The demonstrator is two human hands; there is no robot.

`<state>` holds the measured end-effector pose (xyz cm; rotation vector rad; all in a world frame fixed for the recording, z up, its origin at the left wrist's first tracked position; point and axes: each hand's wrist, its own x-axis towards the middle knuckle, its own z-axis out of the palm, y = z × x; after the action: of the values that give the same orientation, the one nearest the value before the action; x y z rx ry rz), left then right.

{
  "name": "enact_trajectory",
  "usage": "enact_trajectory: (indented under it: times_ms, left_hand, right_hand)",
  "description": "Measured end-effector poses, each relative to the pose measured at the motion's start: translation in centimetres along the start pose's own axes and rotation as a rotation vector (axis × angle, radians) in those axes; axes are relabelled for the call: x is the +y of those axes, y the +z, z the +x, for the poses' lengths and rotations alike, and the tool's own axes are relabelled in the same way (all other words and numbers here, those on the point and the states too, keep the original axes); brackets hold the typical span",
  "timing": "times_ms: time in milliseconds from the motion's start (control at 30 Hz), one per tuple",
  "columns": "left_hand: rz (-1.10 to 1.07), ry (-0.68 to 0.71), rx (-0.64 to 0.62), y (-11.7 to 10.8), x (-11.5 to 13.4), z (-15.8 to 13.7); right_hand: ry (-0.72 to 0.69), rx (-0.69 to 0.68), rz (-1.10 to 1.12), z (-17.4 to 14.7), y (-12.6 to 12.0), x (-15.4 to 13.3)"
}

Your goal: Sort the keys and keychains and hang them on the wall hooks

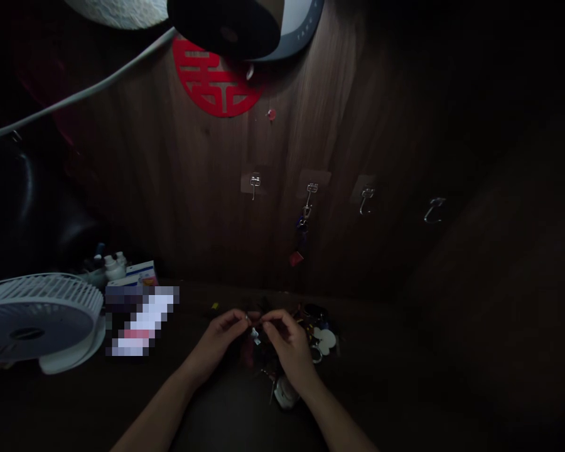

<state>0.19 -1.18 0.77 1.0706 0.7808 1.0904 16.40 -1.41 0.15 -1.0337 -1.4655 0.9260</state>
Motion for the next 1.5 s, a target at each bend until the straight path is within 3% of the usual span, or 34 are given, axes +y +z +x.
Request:
enact_trajectory:
  times_ms: [300,567,733,1133,1333,1500]
  left_hand:
    - [-0.134,-0.109,0.017,0.2,-0.8,0.4]
    - [0.083,-0.104,-0.028,0.4,-0.4,0.0]
    - [0.06,-0.123,-0.076,0.1,-0.8,0.1]
    - [0.064,-0.146,-0.155,0.2,-0.4,0.0]
    - [0.017,-0.137,-0.215,0.4,-0.6,-0.1]
    - [0.026,-0.192,-0.243,0.3,-0.8,-0.3]
  right_hand:
    - [-0.144,-0.027,-0.086,0.1,-0.3,0.2]
    - [-0.094,-0.049,-0.105,0.3,-0.3,0.6]
    - [-0.138,-0.031,-0.139,0.4,-0.6,0.8]
    - [-0.266,-0.158,-0.269,0.3,-0.9,0.8]
    - [-0.34,-0.133,-0.416,0.4,-1.2,0.8]
    - [-0.347,-0.078,-0.41,0.5,-1.4,1.0]
